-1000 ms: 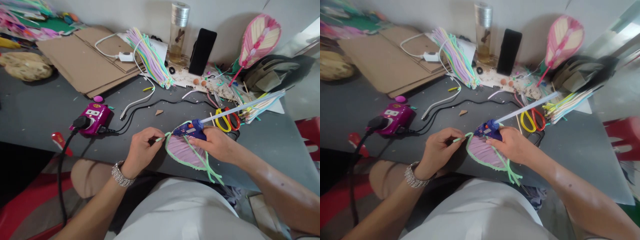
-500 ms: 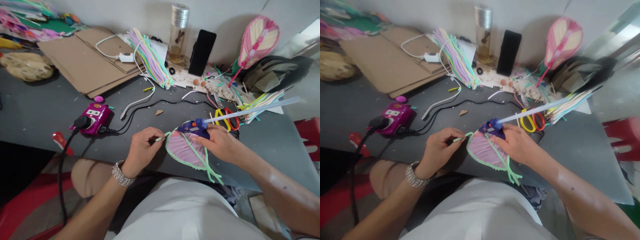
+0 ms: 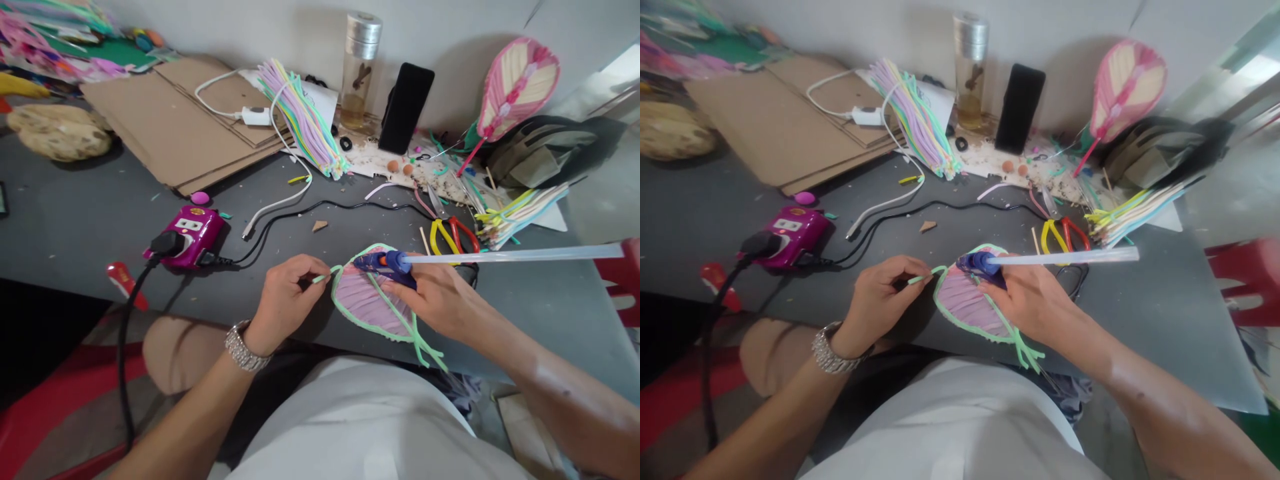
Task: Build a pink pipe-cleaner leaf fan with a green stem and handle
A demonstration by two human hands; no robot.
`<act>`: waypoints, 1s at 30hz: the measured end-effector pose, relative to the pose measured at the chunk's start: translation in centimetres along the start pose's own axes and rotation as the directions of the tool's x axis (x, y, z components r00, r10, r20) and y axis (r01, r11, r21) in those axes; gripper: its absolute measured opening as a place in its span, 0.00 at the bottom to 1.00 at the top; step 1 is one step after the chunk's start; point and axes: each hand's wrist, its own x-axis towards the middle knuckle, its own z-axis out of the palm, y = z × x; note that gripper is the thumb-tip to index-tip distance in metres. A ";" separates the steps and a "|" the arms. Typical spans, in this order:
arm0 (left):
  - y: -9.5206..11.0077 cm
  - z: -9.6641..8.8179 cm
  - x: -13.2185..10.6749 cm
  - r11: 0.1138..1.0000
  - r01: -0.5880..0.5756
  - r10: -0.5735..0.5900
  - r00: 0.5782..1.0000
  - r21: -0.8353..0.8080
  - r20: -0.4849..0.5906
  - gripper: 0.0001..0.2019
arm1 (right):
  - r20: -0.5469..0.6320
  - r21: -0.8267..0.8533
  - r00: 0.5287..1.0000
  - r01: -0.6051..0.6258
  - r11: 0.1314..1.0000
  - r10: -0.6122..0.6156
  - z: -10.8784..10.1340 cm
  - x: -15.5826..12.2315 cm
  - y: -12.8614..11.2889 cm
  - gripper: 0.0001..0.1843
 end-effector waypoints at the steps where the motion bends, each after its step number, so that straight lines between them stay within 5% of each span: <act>1: 0.0 0.0 0.0 1.000 0.002 -0.002 1.000 0.001 -0.001 0.06 | -0.001 -0.005 1.000 0.001 1.000 -0.001 -0.1 0.0 -0.1 0.19; 12: -0.5 0.1 -0.1 1.000 0.003 -0.003 1.000 0.004 -0.003 0.05 | -0.060 -0.005 0.996 0.058 0.998 -0.058 0.6 0.0 -0.5 0.18; 21: -0.2 0.2 0.1 0.999 0.030 -0.030 1.000 -0.010 -0.005 0.05 | 0.031 0.247 0.999 -0.036 0.968 0.029 1.1 -0.4 -0.1 0.21; 24: -0.3 0.2 0.1 0.999 0.034 -0.034 0.999 -0.018 -0.009 0.04 | 0.061 0.462 0.994 -0.108 0.880 0.090 1.1 -0.1 0.2 0.19; 30: -0.1 0.3 0.1 0.998 0.061 -0.061 0.998 -0.022 -0.020 0.05 | 0.083 0.778 0.939 -0.271 0.567 0.334 -0.7 -1.3 2.3 0.22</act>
